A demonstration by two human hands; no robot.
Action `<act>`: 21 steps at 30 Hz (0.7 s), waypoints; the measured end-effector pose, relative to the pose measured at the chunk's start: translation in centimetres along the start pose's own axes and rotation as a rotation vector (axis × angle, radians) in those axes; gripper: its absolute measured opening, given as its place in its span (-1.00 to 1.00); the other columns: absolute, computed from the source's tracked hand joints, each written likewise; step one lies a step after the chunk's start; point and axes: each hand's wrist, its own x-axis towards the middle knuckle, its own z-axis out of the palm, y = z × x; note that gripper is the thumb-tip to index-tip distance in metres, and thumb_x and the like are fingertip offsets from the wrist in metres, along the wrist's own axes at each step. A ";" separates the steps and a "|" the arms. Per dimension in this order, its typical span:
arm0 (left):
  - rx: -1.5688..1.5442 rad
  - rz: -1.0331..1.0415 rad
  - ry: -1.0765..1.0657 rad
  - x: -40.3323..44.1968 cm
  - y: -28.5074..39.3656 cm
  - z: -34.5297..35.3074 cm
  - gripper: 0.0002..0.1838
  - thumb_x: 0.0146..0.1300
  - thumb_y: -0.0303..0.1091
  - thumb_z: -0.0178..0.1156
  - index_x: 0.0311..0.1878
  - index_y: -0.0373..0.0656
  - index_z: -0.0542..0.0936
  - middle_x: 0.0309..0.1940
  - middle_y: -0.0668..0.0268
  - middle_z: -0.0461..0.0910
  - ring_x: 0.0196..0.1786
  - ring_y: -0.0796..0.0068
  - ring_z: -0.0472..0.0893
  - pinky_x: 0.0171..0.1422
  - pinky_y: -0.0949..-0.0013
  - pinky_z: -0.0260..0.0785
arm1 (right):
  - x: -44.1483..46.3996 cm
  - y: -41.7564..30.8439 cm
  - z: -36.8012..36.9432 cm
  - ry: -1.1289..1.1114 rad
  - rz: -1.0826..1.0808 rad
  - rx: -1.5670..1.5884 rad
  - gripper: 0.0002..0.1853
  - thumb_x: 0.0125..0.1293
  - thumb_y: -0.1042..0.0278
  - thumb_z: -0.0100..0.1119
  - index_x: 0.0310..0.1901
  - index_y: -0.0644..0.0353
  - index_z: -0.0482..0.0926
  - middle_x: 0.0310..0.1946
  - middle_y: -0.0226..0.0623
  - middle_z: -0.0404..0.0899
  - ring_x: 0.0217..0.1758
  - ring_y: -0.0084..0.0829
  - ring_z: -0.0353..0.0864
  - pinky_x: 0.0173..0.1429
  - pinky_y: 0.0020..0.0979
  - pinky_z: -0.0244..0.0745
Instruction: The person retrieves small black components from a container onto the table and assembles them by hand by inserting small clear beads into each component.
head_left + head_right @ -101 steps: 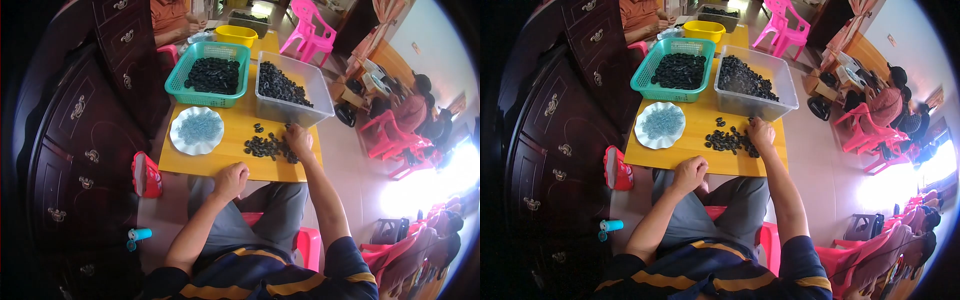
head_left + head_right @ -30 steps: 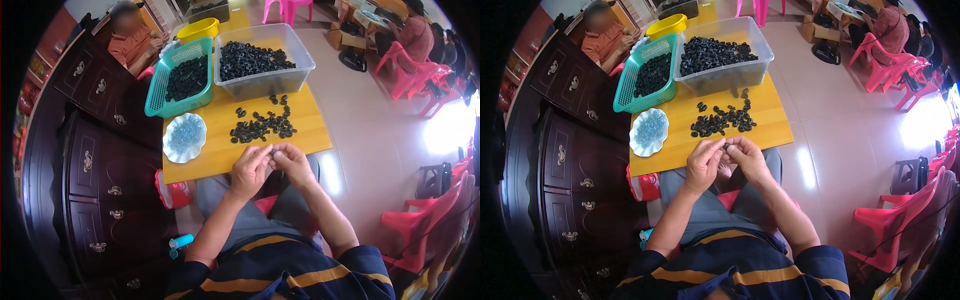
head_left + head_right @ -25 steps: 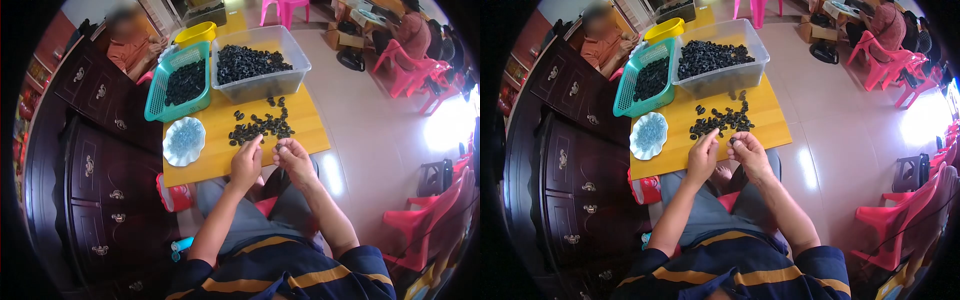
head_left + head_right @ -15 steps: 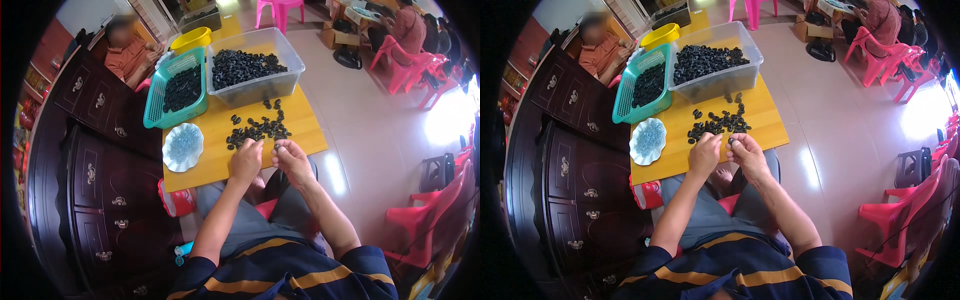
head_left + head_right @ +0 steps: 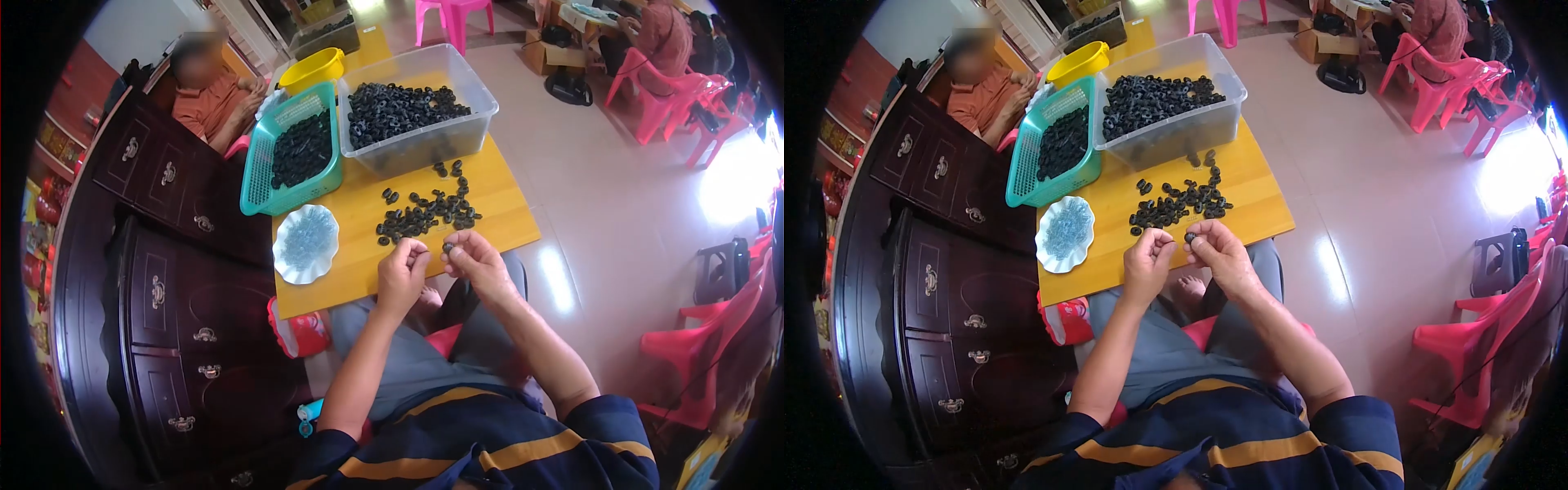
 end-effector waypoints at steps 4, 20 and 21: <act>-0.350 -0.167 -0.019 -1.1 0.3 -1.1 -0.93 0.36 -0.55 0.25 -0.12 -0.26 0.62 -0.34 0.44 0.64 -0.34 0.74 0.59 -0.21 0.59 0.49 | 0.1 1.1 0.2 -0.012 -0.066 -0.142 -0.84 0.50 0.46 0.12 0.05 0.25 0.51 -0.25 -0.42 0.63 -0.19 -0.64 0.60 -0.05 -0.54 0.54; -0.498 -0.202 -0.069 -2.5 1.5 -2.3 -0.87 0.35 -0.54 0.30 -0.07 -0.29 0.66 -0.31 0.47 0.65 -0.31 0.78 0.56 -0.15 0.64 0.47 | -0.2 1.5 0.5 -0.098 -0.070 -0.276 -0.84 0.48 0.50 0.13 0.01 0.35 0.54 -0.26 -0.41 0.64 -0.20 -0.67 0.60 -0.08 -0.58 0.54; -0.515 -0.207 -0.069 -2.5 1.5 -2.3 -0.87 0.35 -0.54 0.30 -0.07 -0.30 0.66 -0.31 0.46 0.65 -0.31 0.78 0.57 -0.16 0.64 0.48 | -0.2 1.4 0.4 -0.102 -0.070 -0.299 -0.84 0.48 0.50 0.13 0.00 0.36 0.54 -0.26 -0.40 0.65 -0.20 -0.66 0.60 -0.09 -0.58 0.54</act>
